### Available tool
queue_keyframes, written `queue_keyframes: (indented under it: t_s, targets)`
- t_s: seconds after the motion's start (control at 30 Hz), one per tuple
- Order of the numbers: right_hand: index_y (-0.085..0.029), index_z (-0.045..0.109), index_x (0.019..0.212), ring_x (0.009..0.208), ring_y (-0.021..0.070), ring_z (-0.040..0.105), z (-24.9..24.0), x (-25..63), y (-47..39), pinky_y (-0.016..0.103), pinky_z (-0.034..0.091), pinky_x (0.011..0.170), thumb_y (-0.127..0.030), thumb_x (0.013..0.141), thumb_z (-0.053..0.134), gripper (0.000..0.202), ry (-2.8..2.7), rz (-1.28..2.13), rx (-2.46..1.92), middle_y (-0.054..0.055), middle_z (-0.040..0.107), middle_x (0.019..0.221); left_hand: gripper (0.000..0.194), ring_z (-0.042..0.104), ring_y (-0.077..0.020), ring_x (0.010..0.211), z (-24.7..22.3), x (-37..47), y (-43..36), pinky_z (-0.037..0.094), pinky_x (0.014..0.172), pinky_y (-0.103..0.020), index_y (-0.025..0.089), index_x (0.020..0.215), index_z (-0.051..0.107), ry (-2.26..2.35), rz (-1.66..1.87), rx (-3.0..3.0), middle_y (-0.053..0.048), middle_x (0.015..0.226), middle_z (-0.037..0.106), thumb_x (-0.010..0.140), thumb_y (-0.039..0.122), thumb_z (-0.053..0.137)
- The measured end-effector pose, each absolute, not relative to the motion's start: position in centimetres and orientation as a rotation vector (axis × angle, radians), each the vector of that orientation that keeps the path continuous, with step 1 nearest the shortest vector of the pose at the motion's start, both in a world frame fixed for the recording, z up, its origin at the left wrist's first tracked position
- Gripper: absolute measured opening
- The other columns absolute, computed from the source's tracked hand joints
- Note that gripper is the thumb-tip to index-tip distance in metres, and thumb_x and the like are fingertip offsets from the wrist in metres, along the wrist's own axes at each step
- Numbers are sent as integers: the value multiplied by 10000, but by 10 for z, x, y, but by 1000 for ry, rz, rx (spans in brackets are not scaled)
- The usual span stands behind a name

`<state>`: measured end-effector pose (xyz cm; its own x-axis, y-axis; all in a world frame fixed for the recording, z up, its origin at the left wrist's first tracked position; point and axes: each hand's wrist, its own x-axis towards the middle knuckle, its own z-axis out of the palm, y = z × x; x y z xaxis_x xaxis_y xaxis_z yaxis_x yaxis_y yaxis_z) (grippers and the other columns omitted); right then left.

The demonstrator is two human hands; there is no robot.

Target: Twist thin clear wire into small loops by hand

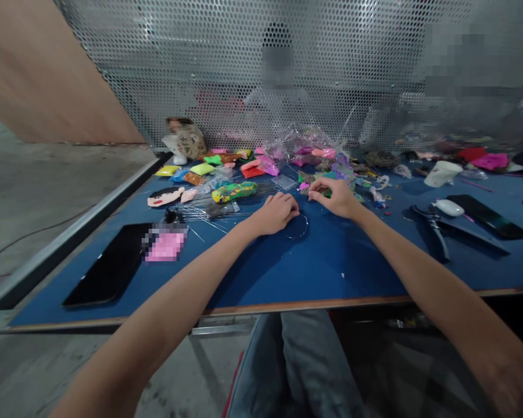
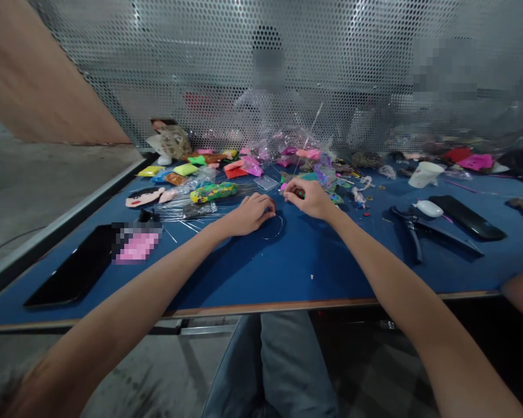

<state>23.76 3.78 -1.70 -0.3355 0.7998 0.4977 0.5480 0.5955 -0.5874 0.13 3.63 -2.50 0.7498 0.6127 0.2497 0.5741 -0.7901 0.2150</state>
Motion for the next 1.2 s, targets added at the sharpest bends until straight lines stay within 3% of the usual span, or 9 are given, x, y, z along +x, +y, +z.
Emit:
queue_keyframes:
  t_s: [0.13,0.37,0.57,0.73,0.83,1.07,1.2]
  targets:
    - [-222,698,917,769,202,692,-16,238,35,340,530,740,-341,880,639,137,-2168,488,-1038,37,758,837,190,616,-224,909,-19,-2,40,437,798,-344,189,1112,568,1002,662,2747,-71,997,688,1039,296,429]
    - [-224,737,891,726,190,685,-19,238,40,322,519,728,-348,886,635,161,-2267,512,-1127,23,756,782,214,643,-219,971,-12,-5,40,449,896,-360,227,1139,634,1081,944,2641,-31,1005,737,989,365,568]
    - [-229,753,860,689,179,653,-18,237,38,301,476,673,-341,860,653,151,-2280,359,-1177,11,739,756,226,643,-219,948,-5,-7,36,466,893,-371,234,1114,691,1146,1038,2605,-25,979,757,993,373,560]
    - [-232,758,865,706,196,671,-19,236,38,321,506,706,-352,864,649,162,-2230,360,-1169,24,760,783,246,679,-192,903,-3,-12,40,512,857,-330,208,1126,717,1058,1079,2521,-54,1059,758,998,299,528]
    - [-224,755,874,690,198,674,-20,236,38,329,515,699,-373,879,635,191,-2174,394,-1180,31,764,773,256,688,-170,811,-4,-14,42,525,795,-300,191,1134,708,1061,1117,2458,-55,997,761,993,272,510]
    - [-219,737,859,668,185,646,-19,233,35,318,497,650,-387,869,643,192,-2114,397,-1162,26,746,758,278,652,-157,645,-8,-15,45,485,667,-282,181,839,692,1105,957,2476,-12,706,707,983,339,514]
    - [-221,709,871,670,183,628,-22,233,36,314,499,636,-392,864,649,181,-2098,390,-1162,25,729,765,257,677,-153,648,-8,-16,46,510,685,-280,179,869,653,1089,980,2417,-10,731,716,996,335,493]
